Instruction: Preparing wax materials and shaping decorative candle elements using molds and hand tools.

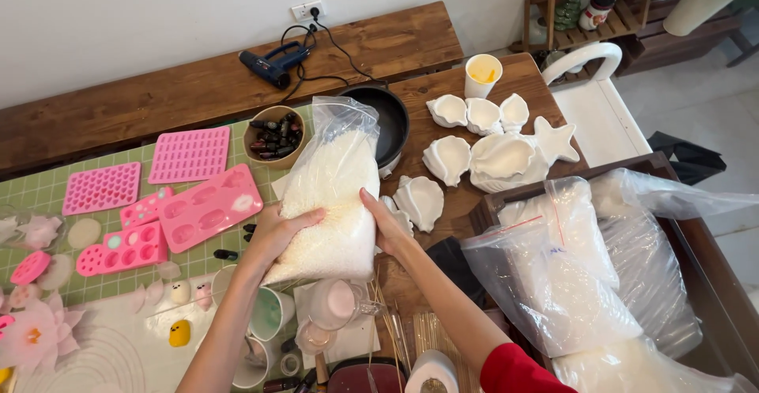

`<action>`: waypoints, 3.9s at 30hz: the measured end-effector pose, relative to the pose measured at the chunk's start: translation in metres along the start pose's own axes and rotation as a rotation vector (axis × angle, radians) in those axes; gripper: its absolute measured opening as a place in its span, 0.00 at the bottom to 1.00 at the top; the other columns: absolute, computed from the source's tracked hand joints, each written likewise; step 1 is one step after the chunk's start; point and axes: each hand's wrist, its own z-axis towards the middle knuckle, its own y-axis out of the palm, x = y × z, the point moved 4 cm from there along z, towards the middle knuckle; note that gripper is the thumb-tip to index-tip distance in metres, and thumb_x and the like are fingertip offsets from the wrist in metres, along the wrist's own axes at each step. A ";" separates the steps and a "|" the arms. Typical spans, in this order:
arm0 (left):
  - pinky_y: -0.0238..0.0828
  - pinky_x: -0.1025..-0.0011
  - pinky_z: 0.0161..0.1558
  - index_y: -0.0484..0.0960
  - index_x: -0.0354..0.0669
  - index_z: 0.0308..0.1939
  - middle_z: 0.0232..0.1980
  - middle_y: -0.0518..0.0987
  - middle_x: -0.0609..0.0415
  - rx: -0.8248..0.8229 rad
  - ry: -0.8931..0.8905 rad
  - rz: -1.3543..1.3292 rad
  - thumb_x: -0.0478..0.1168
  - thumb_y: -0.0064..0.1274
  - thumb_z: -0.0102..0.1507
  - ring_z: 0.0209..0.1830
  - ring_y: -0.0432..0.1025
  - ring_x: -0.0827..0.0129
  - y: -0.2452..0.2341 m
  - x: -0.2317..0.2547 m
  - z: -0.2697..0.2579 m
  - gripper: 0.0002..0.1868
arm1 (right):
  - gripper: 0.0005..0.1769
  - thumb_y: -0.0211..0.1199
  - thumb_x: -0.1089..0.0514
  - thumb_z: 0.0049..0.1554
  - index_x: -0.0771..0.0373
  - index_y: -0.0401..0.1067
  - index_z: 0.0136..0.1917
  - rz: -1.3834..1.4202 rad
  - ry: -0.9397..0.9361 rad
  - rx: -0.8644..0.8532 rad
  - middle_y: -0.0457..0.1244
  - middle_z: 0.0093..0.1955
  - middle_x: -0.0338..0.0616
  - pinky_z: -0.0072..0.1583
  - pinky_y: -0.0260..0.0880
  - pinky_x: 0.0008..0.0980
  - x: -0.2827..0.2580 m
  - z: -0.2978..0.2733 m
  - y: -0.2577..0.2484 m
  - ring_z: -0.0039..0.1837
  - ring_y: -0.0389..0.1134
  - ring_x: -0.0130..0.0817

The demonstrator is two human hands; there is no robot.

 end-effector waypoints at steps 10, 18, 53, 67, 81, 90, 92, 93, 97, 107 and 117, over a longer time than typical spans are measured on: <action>0.78 0.69 0.42 0.83 0.33 0.52 0.44 0.88 0.46 0.012 -0.122 0.027 0.43 0.67 0.53 0.36 0.82 0.65 0.001 0.018 0.003 0.27 | 0.48 0.61 0.32 0.56 0.64 0.57 0.78 0.055 0.046 -0.009 0.60 0.75 0.53 0.73 0.61 0.42 -0.014 -0.009 0.020 0.74 0.62 0.44; 0.76 0.72 0.44 0.85 0.36 0.56 0.45 0.88 0.48 -0.028 0.033 0.213 0.45 0.66 0.54 0.40 0.82 0.68 -0.005 0.012 0.009 0.28 | 0.50 0.53 0.26 0.55 0.62 0.58 0.77 0.271 0.063 0.026 0.59 0.74 0.55 0.70 0.61 0.47 -0.055 -0.018 0.049 0.73 0.61 0.48; 0.72 0.71 0.56 0.78 0.50 0.66 0.57 0.85 0.47 0.172 0.167 0.213 0.48 0.63 0.57 0.52 0.80 0.68 0.028 -0.038 -0.009 0.32 | 0.11 0.59 0.56 0.66 0.64 0.75 0.55 -0.958 -0.440 -0.142 0.69 0.51 0.34 0.60 0.66 0.28 -0.171 0.059 0.040 0.57 0.66 0.22; 0.75 0.69 0.54 0.77 0.49 0.67 0.55 0.86 0.47 0.176 0.187 0.242 0.47 0.62 0.58 0.51 0.82 0.65 0.039 -0.033 -0.016 0.32 | 0.09 0.60 0.59 0.65 0.65 0.76 0.54 -1.031 -0.583 -0.183 0.69 0.55 0.35 0.63 0.66 0.27 -0.197 -0.014 0.073 0.59 0.66 0.22; 0.72 0.70 0.57 0.73 0.40 0.69 0.57 0.84 0.46 0.239 0.377 0.104 0.50 0.58 0.61 0.54 0.78 0.67 0.050 -0.028 -0.035 0.34 | 0.06 0.64 0.70 0.60 0.67 0.78 0.51 -0.974 -0.882 -0.316 0.65 0.56 0.39 0.65 0.67 0.32 -0.202 -0.130 0.152 0.64 0.65 0.32; 0.72 0.72 0.56 0.70 0.29 0.68 0.60 0.79 0.47 0.188 0.619 -0.335 0.44 0.60 0.64 0.55 0.75 0.68 0.115 -0.040 -0.060 0.32 | 0.13 0.72 0.69 0.50 0.57 0.82 0.48 -1.290 -1.209 -0.219 0.62 0.45 0.34 0.66 0.68 0.39 -0.222 -0.256 0.181 0.56 0.65 0.33; 0.73 0.72 0.55 0.72 0.28 0.64 0.57 0.80 0.47 0.198 0.569 -0.390 0.43 0.61 0.64 0.52 0.76 0.69 0.136 -0.046 -0.063 0.30 | 0.13 0.73 0.68 0.51 0.56 0.82 0.49 -1.325 -1.289 -0.189 0.62 0.44 0.34 0.69 0.67 0.41 -0.235 -0.289 0.187 0.56 0.64 0.32; 0.74 0.73 0.53 0.73 0.28 0.61 0.53 0.82 0.47 0.211 0.519 -0.442 0.41 0.62 0.63 0.49 0.77 0.69 0.147 -0.051 -0.065 0.27 | 0.13 0.74 0.66 0.51 0.55 0.82 0.50 -1.359 -1.370 -0.162 0.61 0.44 0.34 0.71 0.66 0.44 -0.242 -0.307 0.190 0.55 0.63 0.32; 0.75 0.72 0.49 0.78 0.27 0.57 0.50 0.83 0.47 0.206 0.634 -0.377 0.41 0.63 0.65 0.46 0.76 0.71 0.199 0.003 -0.103 0.23 | 0.12 0.76 0.62 0.50 0.54 0.83 0.48 -1.494 -1.538 -0.075 0.62 0.42 0.35 0.69 0.64 0.44 -0.270 -0.369 0.184 0.53 0.63 0.32; 0.74 0.59 0.49 0.85 0.40 0.42 0.37 0.85 0.48 0.042 0.964 0.168 0.51 0.57 0.69 0.39 0.77 0.59 0.349 -0.025 -0.076 0.17 | 0.10 0.74 0.67 0.52 0.57 0.81 0.47 -1.678 -1.371 0.255 0.62 0.40 0.36 0.63 0.61 0.39 -0.270 -0.403 0.049 0.51 0.62 0.33; 0.73 0.69 0.37 0.83 0.42 0.43 0.35 0.82 0.52 0.576 0.456 -0.376 0.44 0.50 0.67 0.31 0.76 0.69 0.244 -0.058 0.012 0.11 | 0.09 0.70 0.69 0.51 0.62 0.80 0.46 -1.485 -1.176 0.311 0.64 0.40 0.38 0.54 0.59 0.31 -0.238 -0.374 0.000 0.47 0.61 0.34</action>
